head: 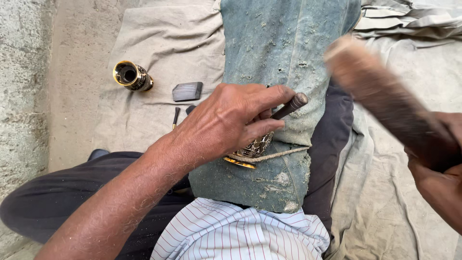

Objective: The person sits on the ground with a small decorated brass vase held against a fabric-covered cushion on their lap. They hold a punch against the vase surface and repeatedly strike it with a wooden mallet, repositioning the punch and rotating the vase to work different areas of the pattern.

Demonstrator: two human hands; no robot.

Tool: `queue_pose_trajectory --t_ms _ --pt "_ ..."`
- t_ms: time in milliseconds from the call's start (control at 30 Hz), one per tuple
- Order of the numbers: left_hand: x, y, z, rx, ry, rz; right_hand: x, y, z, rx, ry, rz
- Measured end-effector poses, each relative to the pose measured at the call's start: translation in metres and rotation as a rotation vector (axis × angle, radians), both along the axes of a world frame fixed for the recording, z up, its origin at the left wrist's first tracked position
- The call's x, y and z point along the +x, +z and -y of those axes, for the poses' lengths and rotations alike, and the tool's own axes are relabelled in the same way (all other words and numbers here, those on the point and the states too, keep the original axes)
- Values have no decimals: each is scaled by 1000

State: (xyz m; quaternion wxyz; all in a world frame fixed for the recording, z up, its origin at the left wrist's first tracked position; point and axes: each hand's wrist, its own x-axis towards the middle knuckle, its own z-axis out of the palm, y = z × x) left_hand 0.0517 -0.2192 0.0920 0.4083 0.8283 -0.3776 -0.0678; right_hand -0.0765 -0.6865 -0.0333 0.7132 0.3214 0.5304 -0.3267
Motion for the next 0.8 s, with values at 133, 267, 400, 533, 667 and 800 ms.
queue_pose_trajectory --t_ms 133,267,400,533,667,800 --pt "1 0 -1 19 22 -90 6 11 -10 829 -1456 752" --pt "1 1 0 -20 0 -47 7 56 -39 1538 -1809 860" --pt "4 2 0 -28 -18 -35 18 98 -74 1616 -1747 779" --pt "5 2 0 7 -3 -66 28 119 -104 1857 -1728 601" --pt "5 0 1 -9 3 -43 31 102 -114 1730 -1841 818" --pt "7 -3 2 -1 -15 -46 19 105 -94 1844 -1771 667"
